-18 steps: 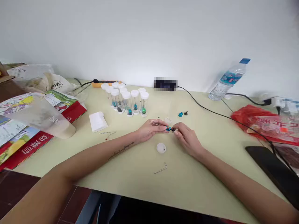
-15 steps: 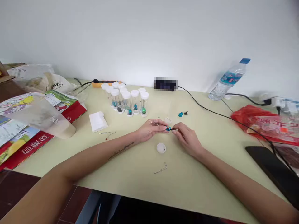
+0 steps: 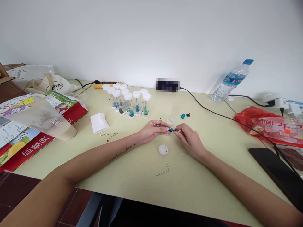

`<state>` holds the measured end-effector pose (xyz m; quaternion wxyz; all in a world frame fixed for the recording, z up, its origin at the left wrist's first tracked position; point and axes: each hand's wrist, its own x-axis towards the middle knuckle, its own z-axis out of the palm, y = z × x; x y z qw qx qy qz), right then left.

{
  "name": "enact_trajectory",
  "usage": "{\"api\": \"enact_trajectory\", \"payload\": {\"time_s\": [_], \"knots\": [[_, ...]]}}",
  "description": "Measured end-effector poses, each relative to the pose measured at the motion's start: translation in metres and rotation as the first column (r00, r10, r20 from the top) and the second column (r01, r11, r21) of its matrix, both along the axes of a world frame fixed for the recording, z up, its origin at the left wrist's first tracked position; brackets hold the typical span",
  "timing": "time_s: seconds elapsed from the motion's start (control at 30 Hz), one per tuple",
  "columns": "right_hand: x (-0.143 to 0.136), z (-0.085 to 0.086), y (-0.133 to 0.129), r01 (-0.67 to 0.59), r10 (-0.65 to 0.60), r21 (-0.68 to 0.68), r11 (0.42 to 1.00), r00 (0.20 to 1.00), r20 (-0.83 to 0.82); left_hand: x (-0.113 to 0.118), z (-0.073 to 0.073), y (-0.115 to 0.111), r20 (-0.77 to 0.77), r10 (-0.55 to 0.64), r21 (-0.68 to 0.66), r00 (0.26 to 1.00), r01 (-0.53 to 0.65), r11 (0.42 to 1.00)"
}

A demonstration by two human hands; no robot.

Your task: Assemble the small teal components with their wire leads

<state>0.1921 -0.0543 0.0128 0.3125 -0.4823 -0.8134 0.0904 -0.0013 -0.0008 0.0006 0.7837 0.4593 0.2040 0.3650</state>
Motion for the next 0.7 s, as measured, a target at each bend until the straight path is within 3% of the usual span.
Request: {"api": "enact_trajectory", "payload": {"time_s": [0.17, 0.7], "knots": [[-0.0001, -0.0048, 0.0002, -0.008, 0.009, 0.024, 1.000, 0.999, -0.054, -0.0002, 0.0006, 0.0003, -0.007, 0.014, -0.004, 1.000, -0.014, 1.000], [0.0005, 0.0003, -0.0009, 0.028, -0.027, -0.061, 0.998, 0.999, 0.018, -0.0002, -0.0005, 0.0010, -0.010, -0.007, 0.007, 1.000, 0.007, 1.000]]}}
